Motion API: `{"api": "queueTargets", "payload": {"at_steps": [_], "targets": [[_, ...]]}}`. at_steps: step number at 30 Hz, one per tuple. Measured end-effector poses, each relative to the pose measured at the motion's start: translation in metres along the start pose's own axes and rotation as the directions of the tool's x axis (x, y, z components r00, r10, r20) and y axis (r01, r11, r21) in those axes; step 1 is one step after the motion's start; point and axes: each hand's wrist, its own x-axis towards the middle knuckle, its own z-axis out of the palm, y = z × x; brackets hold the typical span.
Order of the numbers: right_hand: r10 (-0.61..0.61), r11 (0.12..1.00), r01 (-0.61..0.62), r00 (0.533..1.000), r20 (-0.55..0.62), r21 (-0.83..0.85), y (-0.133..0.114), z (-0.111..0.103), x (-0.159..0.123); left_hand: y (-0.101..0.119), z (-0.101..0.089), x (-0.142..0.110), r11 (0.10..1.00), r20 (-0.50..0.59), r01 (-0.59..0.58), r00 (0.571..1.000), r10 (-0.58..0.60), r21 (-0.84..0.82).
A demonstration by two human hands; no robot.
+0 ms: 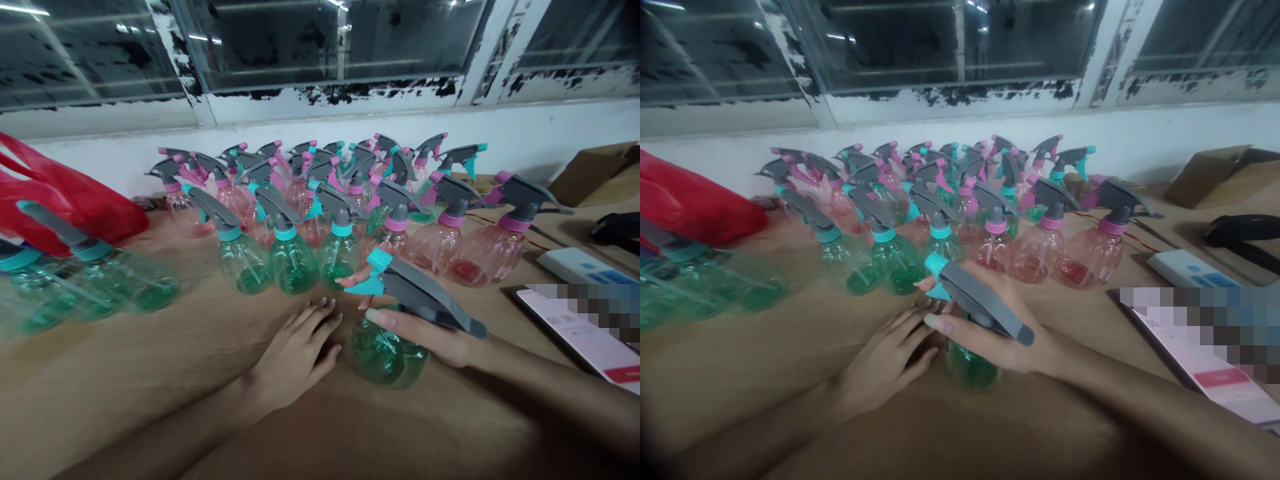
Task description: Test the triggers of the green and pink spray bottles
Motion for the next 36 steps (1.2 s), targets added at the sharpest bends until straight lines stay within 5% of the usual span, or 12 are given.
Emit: {"api": "queueTargets", "payload": {"at_steps": [17,28,36], "targets": [[0.064,0.994,-0.062,0.998,0.021,-0.088,0.008,-0.004,-0.008,0.002,-0.001,0.000,1.000,0.000,0.003,1.000,-0.003,-0.001],[-0.099,0.993,0.095,0.993,-0.056,-0.070,0.000,0.002,0.000,0.003,-0.004,0.000,1.000,0.005,0.016,1.000,-0.016,-0.004],[-0.027,0.998,0.025,0.999,-0.037,-0.058,0.002,0.002,-0.001,0.002,-0.003,0.000,0.999,0.013,0.035,0.999,-0.035,-0.020]]}}
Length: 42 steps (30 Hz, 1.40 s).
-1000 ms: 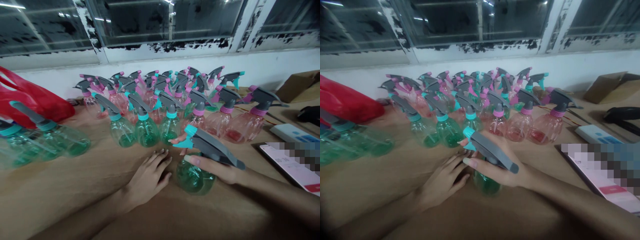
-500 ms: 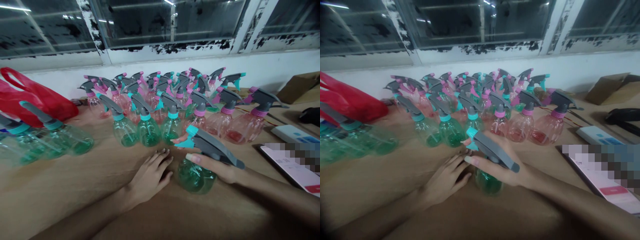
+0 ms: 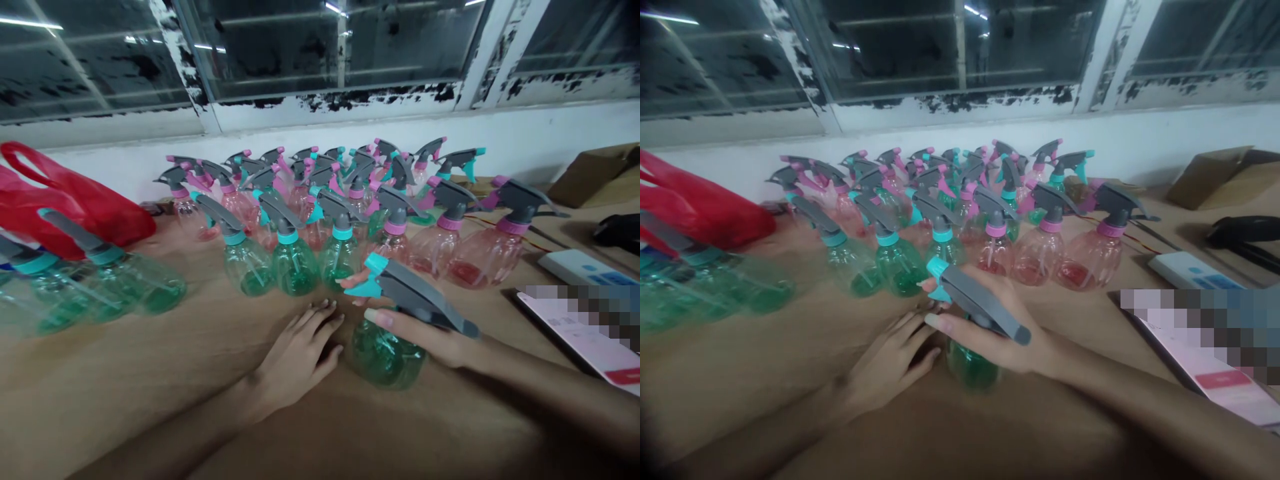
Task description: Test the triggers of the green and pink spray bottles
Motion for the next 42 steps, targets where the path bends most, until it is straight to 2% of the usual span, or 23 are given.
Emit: {"api": "queueTargets", "payload": {"at_steps": [12,16,23,29,32,35,39,42], "targets": [[0.003,0.998,-0.002,1.000,-0.007,0.071,0.003,0.002,0.000,0.001,0.004,-0.001,1.000,-0.042,0.009,0.999,-0.009,-0.013],[-0.001,0.998,0.003,0.999,-0.032,0.065,0.003,0.004,0.001,0.008,0.003,-0.003,0.995,-0.073,0.032,0.997,-0.039,-0.096],[-0.048,0.999,0.046,0.992,-0.116,-0.020,0.009,0.004,0.000,0.028,-0.006,-0.006,0.973,-0.041,0.052,0.997,-0.063,-0.223],[-0.047,0.999,0.043,0.986,-0.158,-0.032,0.002,0.012,0.002,0.037,-0.006,-0.010,0.933,-0.069,0.098,0.989,-0.130,-0.347],[-0.069,0.998,0.070,0.987,-0.146,-0.001,-0.005,0.029,0.009,0.040,-0.010,-0.015,0.903,-0.107,0.135,0.975,-0.194,-0.409],[-0.151,0.987,0.156,0.982,-0.110,0.035,-0.012,0.056,0.022,0.036,-0.018,-0.026,0.889,-0.193,0.159,0.945,-0.262,-0.429],[-0.201,0.974,0.206,0.978,-0.054,0.091,-0.018,0.101,0.050,0.016,-0.032,-0.055,0.916,-0.329,0.248,0.877,-0.351,-0.315],[-0.226,0.973,0.224,0.974,0.015,0.053,-0.024,0.131,0.074,-0.005,-0.045,-0.082,0.936,-0.434,0.305,0.830,-0.351,-0.175]]}}
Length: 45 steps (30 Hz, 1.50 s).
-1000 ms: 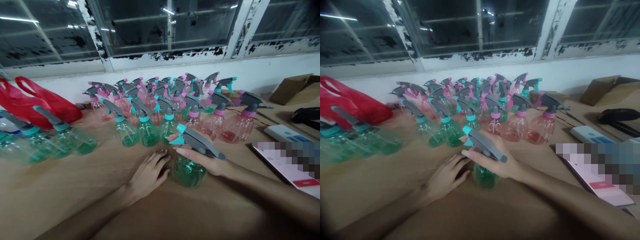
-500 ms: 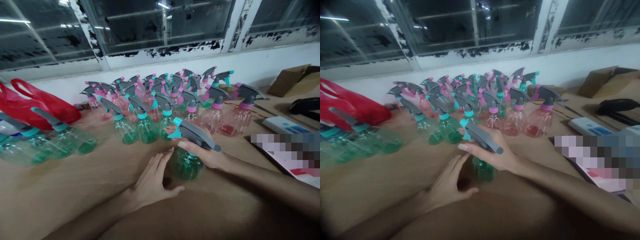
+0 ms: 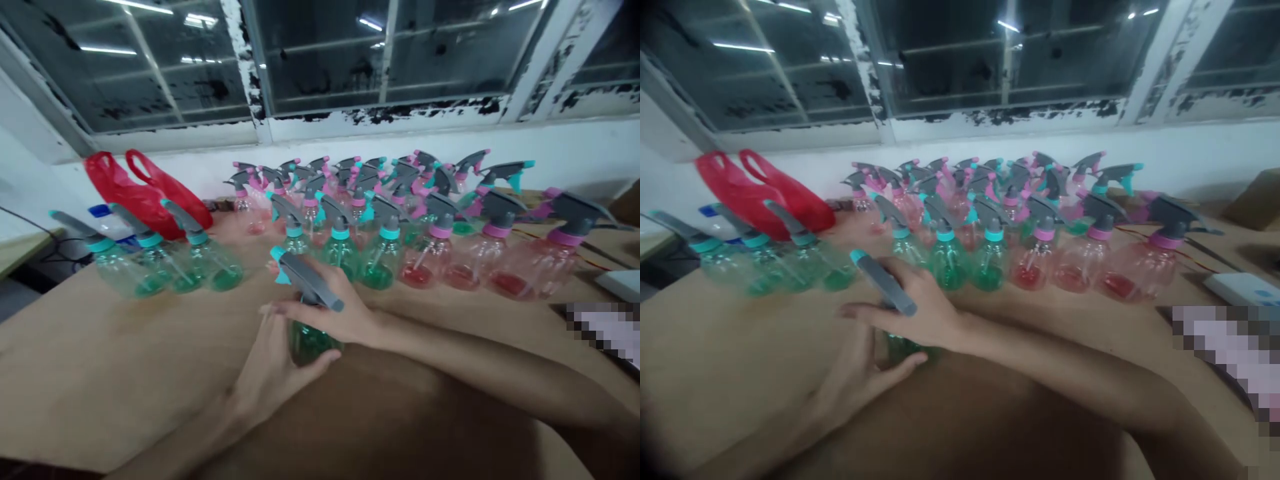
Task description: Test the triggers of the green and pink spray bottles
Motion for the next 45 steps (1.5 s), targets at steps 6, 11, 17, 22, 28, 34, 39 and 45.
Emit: {"api": "queueTargets", "payload": {"at_steps": [6,11,17,22,28,34,39,45], "targets": [[-0.013,0.978,0.083,0.941,0.338,-0.192,-0.005,0.015,0.040,-0.057,-0.044,-0.004,0.991,-0.015,-0.013,1.000,0.015,0.130],[0.099,0.920,0.017,0.956,0.277,-0.390,-0.018,-0.005,0.064,-0.098,-0.058,0.011,0.941,-0.126,0.029,0.992,0.014,0.336],[-0.137,0.703,0.090,0.990,-0.010,-0.705,-0.025,-0.025,0.102,-0.106,-0.057,0.037,0.876,-0.087,0.101,0.994,-0.068,0.472],[-0.083,0.404,-0.005,0.996,-0.042,-0.915,-0.010,-0.022,0.120,-0.103,-0.054,0.048,0.827,-0.075,0.121,0.993,-0.096,0.550],[0.076,0.314,-0.008,0.997,0.017,-0.950,-0.002,-0.008,0.123,-0.103,-0.052,0.053,0.810,-0.093,0.116,0.993,-0.076,0.575],[0.222,0.338,-0.009,0.972,0.070,-0.941,0.005,-0.003,0.126,-0.105,-0.051,0.061,0.774,-0.073,0.117,0.993,-0.091,0.623],[0.249,0.389,0.003,0.963,0.108,-0.921,0.014,-0.007,0.128,-0.105,-0.052,0.068,0.779,-0.076,0.135,0.991,-0.112,0.613],[0.242,0.471,0.020,0.959,0.150,-0.882,0.012,-0.012,0.129,-0.090,-0.057,0.059,0.756,-0.063,0.118,0.993,-0.101,0.644]]}}
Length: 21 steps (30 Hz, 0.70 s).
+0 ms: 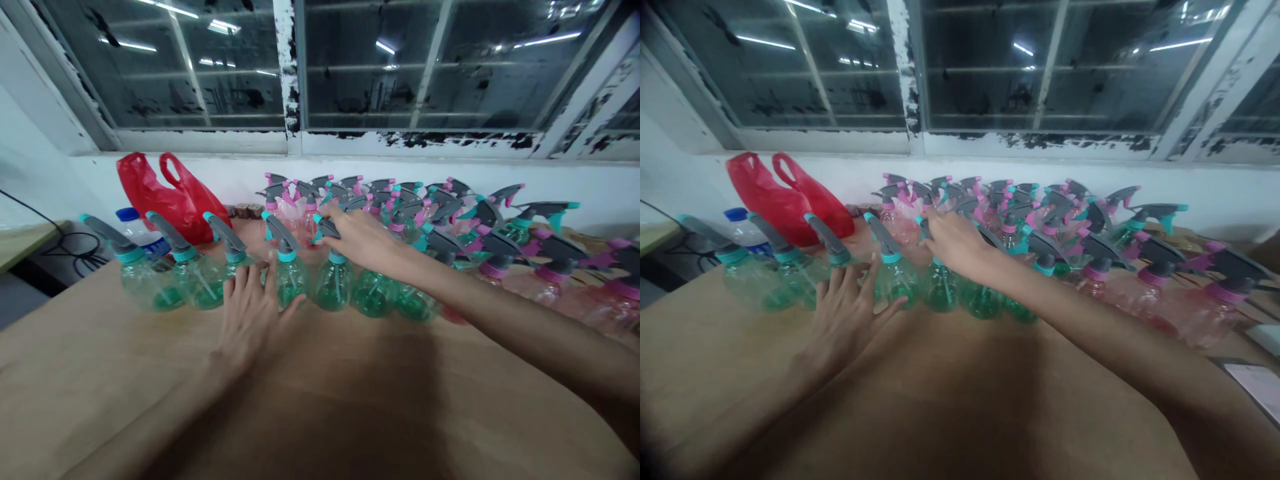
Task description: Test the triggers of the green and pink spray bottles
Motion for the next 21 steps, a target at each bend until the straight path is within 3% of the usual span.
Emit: {"api": "queueTargets", "payload": {"at_steps": [5,8,12,17,21], "targets": [[-0.046,0.998,0.046,0.999,0.004,0.051,-0.004,-0.004,-0.007,0.007,-0.019,-0.022,0.997,-0.076,-0.044,0.996,0.039,-0.061],[-0.089,0.994,0.088,0.996,0.010,0.071,-0.010,-0.010,-0.020,0.015,-0.023,-0.037,0.964,-0.103,-0.122,0.990,0.100,-0.237],[-0.126,0.988,0.123,0.992,0.018,0.088,-0.017,-0.022,-0.047,0.034,-0.014,-0.055,0.856,-0.011,-0.080,0.996,0.086,-0.511],[-0.141,0.987,0.138,0.989,0.038,0.078,-0.018,-0.039,-0.091,0.068,-0.013,-0.066,0.783,0.213,0.077,0.974,0.072,-0.617],[-0.130,0.988,0.126,0.991,0.043,0.093,-0.010,-0.053,-0.127,0.100,-0.024,-0.070,0.672,0.255,0.082,0.953,0.163,-0.736]]}}
